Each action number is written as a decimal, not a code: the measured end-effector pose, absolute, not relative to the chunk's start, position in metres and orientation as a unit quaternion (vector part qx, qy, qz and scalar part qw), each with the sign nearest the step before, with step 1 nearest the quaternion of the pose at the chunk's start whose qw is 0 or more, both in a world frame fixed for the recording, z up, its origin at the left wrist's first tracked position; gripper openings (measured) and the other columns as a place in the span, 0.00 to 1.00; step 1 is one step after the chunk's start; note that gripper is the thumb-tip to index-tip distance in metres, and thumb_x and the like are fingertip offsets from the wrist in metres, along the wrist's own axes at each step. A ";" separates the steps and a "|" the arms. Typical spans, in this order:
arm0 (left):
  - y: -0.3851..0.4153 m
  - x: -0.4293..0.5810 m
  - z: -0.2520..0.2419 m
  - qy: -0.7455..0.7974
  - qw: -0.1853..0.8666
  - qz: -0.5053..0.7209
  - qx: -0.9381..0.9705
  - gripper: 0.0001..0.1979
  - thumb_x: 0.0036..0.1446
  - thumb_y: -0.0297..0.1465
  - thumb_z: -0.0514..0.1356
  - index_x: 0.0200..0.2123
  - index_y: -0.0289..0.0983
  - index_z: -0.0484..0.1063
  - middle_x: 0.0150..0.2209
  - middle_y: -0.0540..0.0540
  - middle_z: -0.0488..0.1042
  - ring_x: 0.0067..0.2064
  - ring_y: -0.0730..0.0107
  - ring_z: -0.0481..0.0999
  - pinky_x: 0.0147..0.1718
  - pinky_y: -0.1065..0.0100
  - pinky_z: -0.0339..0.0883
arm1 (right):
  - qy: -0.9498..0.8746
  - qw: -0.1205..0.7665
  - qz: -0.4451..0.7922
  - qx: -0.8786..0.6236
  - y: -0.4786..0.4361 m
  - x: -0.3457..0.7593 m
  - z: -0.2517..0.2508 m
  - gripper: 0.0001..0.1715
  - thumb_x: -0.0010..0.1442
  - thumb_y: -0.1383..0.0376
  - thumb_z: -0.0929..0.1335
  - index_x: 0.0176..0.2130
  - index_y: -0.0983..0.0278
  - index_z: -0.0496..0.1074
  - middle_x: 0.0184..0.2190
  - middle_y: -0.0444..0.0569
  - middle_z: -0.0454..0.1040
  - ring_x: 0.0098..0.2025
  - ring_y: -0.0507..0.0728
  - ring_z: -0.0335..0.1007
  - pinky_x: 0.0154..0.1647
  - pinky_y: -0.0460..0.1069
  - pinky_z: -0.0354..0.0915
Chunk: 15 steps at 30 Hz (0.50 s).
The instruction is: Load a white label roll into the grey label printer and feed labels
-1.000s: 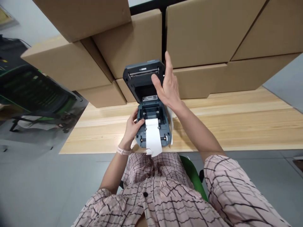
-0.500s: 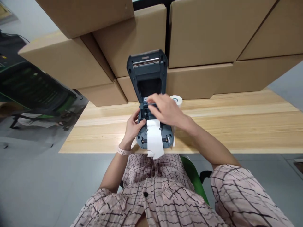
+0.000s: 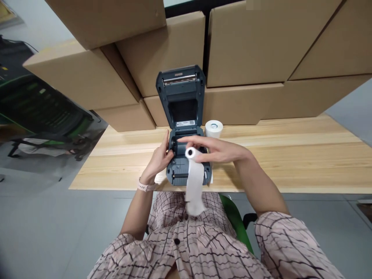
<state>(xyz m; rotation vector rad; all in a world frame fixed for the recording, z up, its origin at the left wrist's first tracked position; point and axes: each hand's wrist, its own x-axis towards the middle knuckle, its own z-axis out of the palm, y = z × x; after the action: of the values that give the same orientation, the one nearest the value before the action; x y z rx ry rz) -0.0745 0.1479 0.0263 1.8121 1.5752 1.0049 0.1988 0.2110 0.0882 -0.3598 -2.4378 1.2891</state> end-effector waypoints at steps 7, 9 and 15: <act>0.143 -0.067 0.025 0.599 0.262 0.382 0.653 0.45 0.58 0.28 0.55 0.78 0.42 0.49 0.44 0.43 0.83 0.32 0.66 0.71 0.43 0.59 0.69 | -0.753 0.268 0.496 -0.340 0.200 0.308 0.051 0.33 0.63 0.54 0.76 0.65 0.39 0.71 0.53 0.49 0.78 0.56 0.66 0.77 0.57 0.63 0.75; 0.143 -0.066 0.023 0.595 0.269 0.395 0.647 0.44 0.58 0.28 0.56 0.78 0.42 0.50 0.45 0.43 0.83 0.33 0.65 0.73 0.45 0.59 0.69 | -0.739 0.229 0.502 -0.386 0.205 0.312 0.038 0.36 0.62 0.52 0.76 0.67 0.44 0.70 0.54 0.51 0.78 0.57 0.66 0.77 0.59 0.63 0.75; 0.144 -0.070 0.021 0.555 0.311 0.438 0.635 0.45 0.58 0.28 0.58 0.78 0.44 0.50 0.52 0.41 0.83 0.43 0.62 0.80 0.48 0.59 0.72 | -0.729 0.175 0.542 -0.381 0.227 0.316 0.018 0.49 0.59 0.51 0.78 0.73 0.50 0.62 0.59 0.59 0.77 0.59 0.68 0.76 0.56 0.64 0.78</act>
<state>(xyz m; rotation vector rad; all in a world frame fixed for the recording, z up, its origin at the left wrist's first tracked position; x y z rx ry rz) -0.0695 0.1440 0.0212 1.6750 1.4662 1.1560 0.3156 0.2274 0.0183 -1.0786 -2.0639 1.5345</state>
